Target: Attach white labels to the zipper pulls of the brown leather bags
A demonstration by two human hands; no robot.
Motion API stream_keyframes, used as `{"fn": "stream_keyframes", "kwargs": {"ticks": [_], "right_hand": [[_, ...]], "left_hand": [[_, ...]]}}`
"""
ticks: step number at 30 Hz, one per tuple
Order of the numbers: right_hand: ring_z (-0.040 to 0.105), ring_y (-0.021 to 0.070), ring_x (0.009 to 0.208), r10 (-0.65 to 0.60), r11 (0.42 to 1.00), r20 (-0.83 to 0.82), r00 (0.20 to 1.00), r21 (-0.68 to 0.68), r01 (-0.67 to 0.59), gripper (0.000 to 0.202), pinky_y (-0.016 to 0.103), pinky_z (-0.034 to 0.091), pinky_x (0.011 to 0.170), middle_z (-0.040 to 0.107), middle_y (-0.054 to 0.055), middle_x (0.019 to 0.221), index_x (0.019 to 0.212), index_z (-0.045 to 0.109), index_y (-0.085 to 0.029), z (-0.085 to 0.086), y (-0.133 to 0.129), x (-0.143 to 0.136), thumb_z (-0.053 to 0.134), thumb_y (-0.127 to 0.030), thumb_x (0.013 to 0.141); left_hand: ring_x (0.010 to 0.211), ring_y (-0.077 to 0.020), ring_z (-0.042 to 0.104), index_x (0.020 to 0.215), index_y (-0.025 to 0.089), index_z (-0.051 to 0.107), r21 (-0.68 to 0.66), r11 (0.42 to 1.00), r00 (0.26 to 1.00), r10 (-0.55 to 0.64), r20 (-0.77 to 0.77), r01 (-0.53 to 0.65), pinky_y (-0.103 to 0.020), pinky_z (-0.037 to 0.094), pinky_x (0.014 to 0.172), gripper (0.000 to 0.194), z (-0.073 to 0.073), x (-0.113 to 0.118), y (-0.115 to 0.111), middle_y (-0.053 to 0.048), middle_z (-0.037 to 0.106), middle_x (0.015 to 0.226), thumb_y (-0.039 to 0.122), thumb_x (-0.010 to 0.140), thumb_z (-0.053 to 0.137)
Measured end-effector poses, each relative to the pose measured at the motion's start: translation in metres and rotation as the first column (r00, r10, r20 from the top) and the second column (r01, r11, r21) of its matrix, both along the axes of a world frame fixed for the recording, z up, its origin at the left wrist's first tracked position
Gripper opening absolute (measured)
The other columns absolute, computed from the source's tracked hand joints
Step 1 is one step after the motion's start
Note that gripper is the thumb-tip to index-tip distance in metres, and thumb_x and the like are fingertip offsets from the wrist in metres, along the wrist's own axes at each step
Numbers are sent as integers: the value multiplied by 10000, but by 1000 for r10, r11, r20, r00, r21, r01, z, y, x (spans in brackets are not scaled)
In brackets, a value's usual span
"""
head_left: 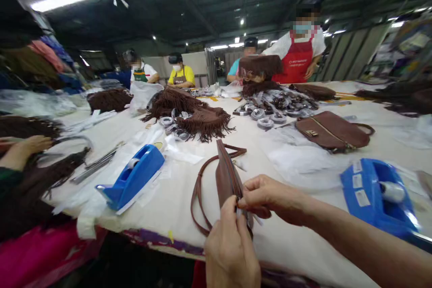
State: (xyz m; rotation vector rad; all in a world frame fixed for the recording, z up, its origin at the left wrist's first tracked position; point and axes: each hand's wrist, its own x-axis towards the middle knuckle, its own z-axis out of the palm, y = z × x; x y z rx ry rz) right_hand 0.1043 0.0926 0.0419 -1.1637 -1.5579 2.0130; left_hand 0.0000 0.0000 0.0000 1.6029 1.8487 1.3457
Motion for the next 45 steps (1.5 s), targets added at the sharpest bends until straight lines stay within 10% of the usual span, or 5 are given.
{"fn": "stream_keyframes", "kwargs": {"ticks": [6, 12, 17, 28, 45], "right_hand": [[313, 32, 329, 43, 999, -44, 998, -3, -43, 221, 201, 181, 374, 401, -77, 333, 427, 418, -170, -1, 1, 2, 607, -220, 530], [308, 32, 320, 76, 997, -60, 995, -25, -78, 211, 198, 182, 357, 425, -73, 348, 468, 466, -161, -1, 4, 6, 631, -256, 559], [388, 43, 399, 155, 988, -37, 987, 23, -154, 143, 189, 265, 408, 519, -34, 475, 626, 573, -123, 6, 2, 17, 607, -261, 643], [464, 76, 467, -243, 931, -167, 956, 237, 278, 163, 205, 361, 464, 524, -74, 520, 742, 420, -193, -27, -33, 1, 562, -183, 663], [384, 42, 347, -405, 909, -296, 865, -29, 415, 372, 164, 229, 379, 505, -90, 411, 652, 384, -196, -54, -44, -22, 669, -434, 628]], "left_hand": [[378, -110, 434, 819, 167, 539, -345, 922, 940, -51, 337, 174, -238, 285, 413, 144, 32, -12, 9, 4, 553, 530, 272, 785, 446], [293, 0, 229, 534, 133, 478, -332, 816, 589, -13, 808, 473, -193, 136, 378, 135, 46, -20, 21, 48, 445, 428, 147, 667, 500], [297, 10, 219, 583, 123, 506, -299, 827, 475, 44, 879, 476, -193, 128, 392, 93, 43, -22, 19, 57, 448, 452, 92, 670, 516], [307, 25, 205, 615, 59, 548, -309, 793, 152, 270, 951, 525, -155, 222, 393, 255, 46, -24, 16, 31, 458, 481, 48, 807, 379], [281, -15, 316, 542, 116, 508, -205, 906, 313, 86, 946, 370, -186, 205, 369, 158, 30, -8, 7, 21, 491, 435, 178, 681, 549]]}}
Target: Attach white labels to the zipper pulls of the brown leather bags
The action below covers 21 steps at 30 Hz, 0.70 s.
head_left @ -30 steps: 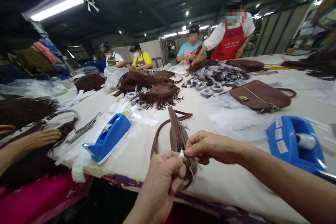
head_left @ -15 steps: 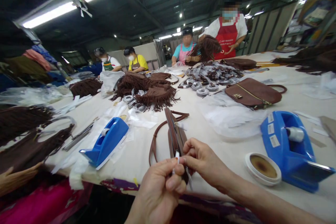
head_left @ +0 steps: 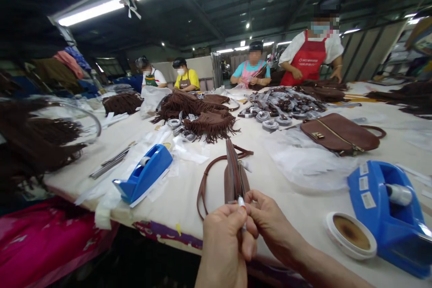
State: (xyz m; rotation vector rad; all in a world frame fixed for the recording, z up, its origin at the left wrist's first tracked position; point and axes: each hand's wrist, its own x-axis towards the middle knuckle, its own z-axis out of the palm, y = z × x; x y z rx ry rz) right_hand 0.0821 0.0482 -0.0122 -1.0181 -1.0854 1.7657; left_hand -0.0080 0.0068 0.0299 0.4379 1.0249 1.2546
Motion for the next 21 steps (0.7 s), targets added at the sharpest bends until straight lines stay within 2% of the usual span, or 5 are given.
{"fn": "stream_keyframes", "kwargs": {"ticks": [4, 7, 11, 15, 21], "right_hand": [[406, 70, 387, 178, 974, 198, 964, 100, -201, 344, 189, 277, 404, 477, -85, 431, 683, 416, -195, 10, 9, 18, 649, -447, 664], [473, 111, 503, -5, 895, 513, 858, 386, -225, 209, 240, 362, 479, 508, -37, 546, 691, 472, -193, 32, 17, 34, 564, -366, 765], [550, 185, 872, -244, 440, 649, 721, 737, -514, 140, 329, 404, 792, 629, 70, 893, 865, 583, -190, 68, 31, 31, 443, -199, 854], [567, 199, 928, -174, 95, 854, 491, 511, -854, 252, 436, 255, 981, 663, 78, 928, 957, 622, -160, 90, 46, 4, 401, -107, 849], [601, 190, 832, 13, -103, 978, 210, 210, -972, 295, 445, 240, 995, 673, 75, 991, 829, 657, -146, 96, 62, -23, 385, -33, 802]], "left_hand": [[239, -4, 308, 569, 120, 501, 64, 995, 985, 90, -145, -81, -174, 106, 329, 209, -12, 7, -4, 24, 515, 462, 238, 742, 519], [234, -5, 317, 618, 125, 512, 95, 986, 968, 152, -198, -135, -158, 113, 304, 208, -15, 14, -7, 26, 533, 496, 285, 750, 525], [250, -13, 321, 692, 128, 550, 118, 979, 945, 193, -263, -167, -156, 148, 296, 217, -17, 22, -9, 36, 519, 511, 336, 753, 535], [270, -30, 330, 736, 137, 585, 133, 975, 910, 215, -355, -179, -183, 157, 301, 224, -22, 24, -10, 15, 536, 533, 352, 768, 531], [317, -58, 356, 810, 164, 612, 157, 976, 900, 202, -387, -151, -211, 184, 316, 263, -34, 15, -12, -6, 571, 590, 417, 754, 568]]}}
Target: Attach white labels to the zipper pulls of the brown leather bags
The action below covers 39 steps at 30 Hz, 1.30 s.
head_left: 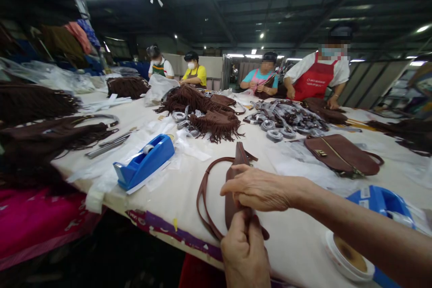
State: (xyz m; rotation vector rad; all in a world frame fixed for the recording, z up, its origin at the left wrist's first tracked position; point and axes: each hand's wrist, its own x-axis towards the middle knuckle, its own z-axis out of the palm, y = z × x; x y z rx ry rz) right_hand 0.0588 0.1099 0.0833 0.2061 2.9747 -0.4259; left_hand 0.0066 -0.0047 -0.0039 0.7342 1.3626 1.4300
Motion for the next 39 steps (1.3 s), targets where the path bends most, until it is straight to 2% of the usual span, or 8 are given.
{"fn": "stream_keyframes", "kwargs": {"ticks": [4, 10, 14, 18, 22, 26, 35, 39], "right_hand": [[587, 191, 824, -130, 972, 49, 990, -190, 137, 378, 368, 342, 930, 671, 43, 762, 1070, 593, -115, 5, 5, -3, 378, -31, 770], [566, 198, 857, -153, 930, 75, 985, -325, 169, 394, 343, 389, 873, 665, 55, 807, 1030, 603, -104, 10, 10, -1, 402, -28, 699], [588, 194, 884, -145, 931, 125, 982, -319, 178, 466, 315, 407, 837, 689, 64, 873, 1030, 600, -115, 10, 10, 0, 410, 11, 624], [599, 197, 914, -124, 959, 152, 981, -236, 157, 476, 317, 388, 859, 696, 69, 949, 1069, 585, -125, 9, 7, -2, 430, 10, 639], [612, 198, 847, -133, 977, 179, 975, -142, 160, 449, 343, 369, 879, 702, 67, 859, 1063, 607, -127, 8, 5, -5, 442, -5, 663], [603, 191, 801, -138, 968, 189, 972, -182, 173, 461, 320, 402, 824, 690, 53, 768, 1058, 615, -132, 10, 7, -4, 426, -22, 652], [587, 154, 687, -158, 944, 197, 967, -256, 207, 516, 230, 432, 601, 678, 41, 771, 1083, 597, -129, 11, 10, 0, 451, -46, 594], [587, 138, 669, -160, 940, 192, 968, -270, 209, 503, 209, 425, 577, 683, 36, 773, 1067, 604, -125, 11, 12, 0, 455, -24, 598]], "left_hand": [[369, -82, 403, 746, 174, 610, -7, 999, 999, -39, 20, 39, -213, 216, 330, 262, -4, -4, 0, -21, 590, 612, 434, 738, 583], [376, -88, 408, 830, 174, 627, -25, 999, 997, -44, 69, 46, -215, 216, 332, 265, -4, -5, 1, -24, 590, 614, 413, 716, 617], [374, -88, 406, 814, 172, 636, 12, 1000, 994, -27, 108, 26, -215, 213, 331, 276, -3, -5, 0, -23, 586, 599, 427, 707, 622], [377, -86, 399, 817, 172, 642, 8, 999, 996, -41, 85, 41, -215, 215, 335, 274, -2, -5, 0, -23, 586, 608, 424, 714, 615], [377, -84, 388, 807, 174, 639, -4, 999, 998, -40, 43, 40, -216, 211, 337, 255, -1, -4, -1, -17, 574, 604, 414, 734, 595], [380, -89, 394, 831, 175, 645, 8, 999, 997, -34, 68, 33, -218, 219, 342, 263, 0, -4, -2, -16, 575, 599, 411, 720, 609], [382, -91, 402, 847, 173, 640, 4, 998, 995, -59, 80, 59, -216, 219, 339, 284, -1, -6, -1, -23, 586, 613, 425, 720, 608], [375, -85, 394, 865, 170, 633, 1, 999, 998, -49, 45, 49, -214, 214, 335, 286, -5, -4, -1, -19, 582, 609, 419, 731, 597]]}}
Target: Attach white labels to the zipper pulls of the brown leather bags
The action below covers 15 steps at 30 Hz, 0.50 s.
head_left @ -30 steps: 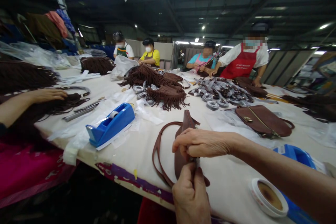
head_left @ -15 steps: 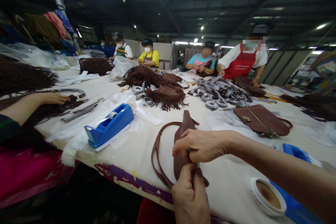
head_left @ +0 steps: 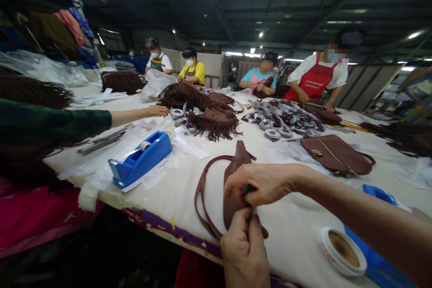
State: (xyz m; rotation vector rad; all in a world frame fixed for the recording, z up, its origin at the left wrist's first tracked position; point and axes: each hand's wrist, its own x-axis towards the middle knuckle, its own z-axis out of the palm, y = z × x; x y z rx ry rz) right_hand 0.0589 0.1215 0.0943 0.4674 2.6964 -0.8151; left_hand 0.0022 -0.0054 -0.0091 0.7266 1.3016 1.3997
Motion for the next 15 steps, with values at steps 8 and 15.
{"fn": "stream_keyframes", "kwargs": {"ticks": [8, 15], "right_hand": [[611, 139, 709, -101, 994, -148, 984, -56, 93, 462, 227, 454, 640, 690, 29, 776, 1059, 581, -114, 2, -2, 6, 484, 4, 623], [626, 137, 731, -65, 975, -499, 864, 154, 162, 393, 252, 494, 697, 682, 24, 777, 1047, 529, -144, -11, -24, 26, 476, 3, 687]], "left_hand": [[291, -32, 324, 719, 143, 564, -17, 1000, 998, 23, 59, -22, -186, 180, 315, 196, 8, -4, 3, 19, 534, 531, 328, 773, 531], [245, -3, 293, 684, 130, 526, -42, 999, 963, -11, 268, 23, -168, 102, 304, 149, 15, -15, 6, 41, 516, 497, 251, 766, 502]]}}
